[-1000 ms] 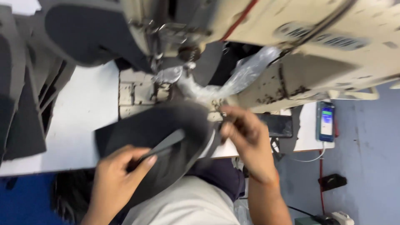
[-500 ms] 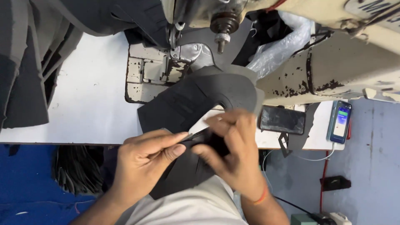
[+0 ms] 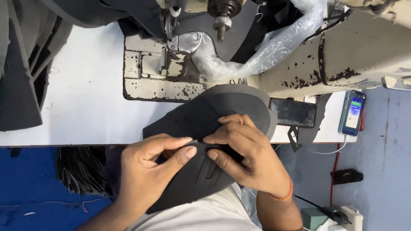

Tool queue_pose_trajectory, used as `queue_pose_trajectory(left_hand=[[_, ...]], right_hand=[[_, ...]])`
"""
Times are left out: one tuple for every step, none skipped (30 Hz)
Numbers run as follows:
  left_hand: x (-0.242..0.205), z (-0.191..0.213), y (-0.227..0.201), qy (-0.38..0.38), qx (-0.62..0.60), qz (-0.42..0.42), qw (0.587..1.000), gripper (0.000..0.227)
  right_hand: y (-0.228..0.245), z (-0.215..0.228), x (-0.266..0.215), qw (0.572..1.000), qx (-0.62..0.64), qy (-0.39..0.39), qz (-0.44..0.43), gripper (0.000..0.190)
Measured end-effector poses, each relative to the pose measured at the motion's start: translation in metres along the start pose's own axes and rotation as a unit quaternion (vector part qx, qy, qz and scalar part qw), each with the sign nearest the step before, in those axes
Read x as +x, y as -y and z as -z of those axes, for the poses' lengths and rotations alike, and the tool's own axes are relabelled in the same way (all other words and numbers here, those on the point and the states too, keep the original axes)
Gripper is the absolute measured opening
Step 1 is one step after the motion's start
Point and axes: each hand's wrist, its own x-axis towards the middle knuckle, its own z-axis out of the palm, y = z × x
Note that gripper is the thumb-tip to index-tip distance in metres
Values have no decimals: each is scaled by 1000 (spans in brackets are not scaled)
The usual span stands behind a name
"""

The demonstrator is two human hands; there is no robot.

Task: The person sews black material pieces using a sewing machine, repeatedly feeding the material under the needle and guiding it through the stitching process. They handle the material with both hands, aligning edges and adjusting the position as needed.

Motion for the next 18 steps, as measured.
queue_pose_trajectory(left_hand=[[-1,-2,2,0,-11,4,1000,18],[-2,-5,4,-1,-23,7,1000,17],[-1,-5,3,-2,-24,8,1000,17],[0,-4,1,14,-10,6,1000,17],[1,-4,1,30,3,3,1000,18],[2,1,2,26,1,5,1000,18],[4,6,4,96,19,51,994,21],[5,11,6,165,36,97,981,25],[0,13,15,160,31,99,982,25],[-6,16,23,174,-13,83,981,26],[-11,18,32,188,-56,68,978,28],[-9,18,25,184,-59,68,979,28],[-6,19,18,194,-29,124,973,30],[-2,21,10,205,2,178,962,32],[-1,22,10,201,1,178,963,32],[-1,23,10,211,-14,186,959,32],[0,24,10,222,-28,194,955,32],[-3,25,16,220,-30,194,955,32]], right_hand=[[0,-1,1,1000,4,-4,13,29],[1,-1,2,1000,7,-9,26,33],[-3,-5,-1,1000,7,-6,26,33],[-7,-8,-5,999,4,-27,23,28],[-11,-12,-8,999,2,-47,21,23],[-12,-13,-11,999,2,-42,22,23],[-13,-15,-14,998,28,-54,24,22],[-15,-16,-17,996,53,-65,26,21],[-14,-16,-17,997,52,-58,28,21],[-13,-17,-17,996,52,-58,33,19],[-12,-17,-18,996,51,-58,39,17],[-12,-18,-18,996,51,-53,40,17],[-13,-19,-18,996,51,-56,41,16],[-13,-20,-17,996,53,-59,44,16],[-13,-21,-17,996,53,-56,47,16],[-13,-21,-17,996,52,-57,48,15],[-13,-22,-16,996,50,-58,50,15],[-13,-22,-16,996,50,-56,50,15]])
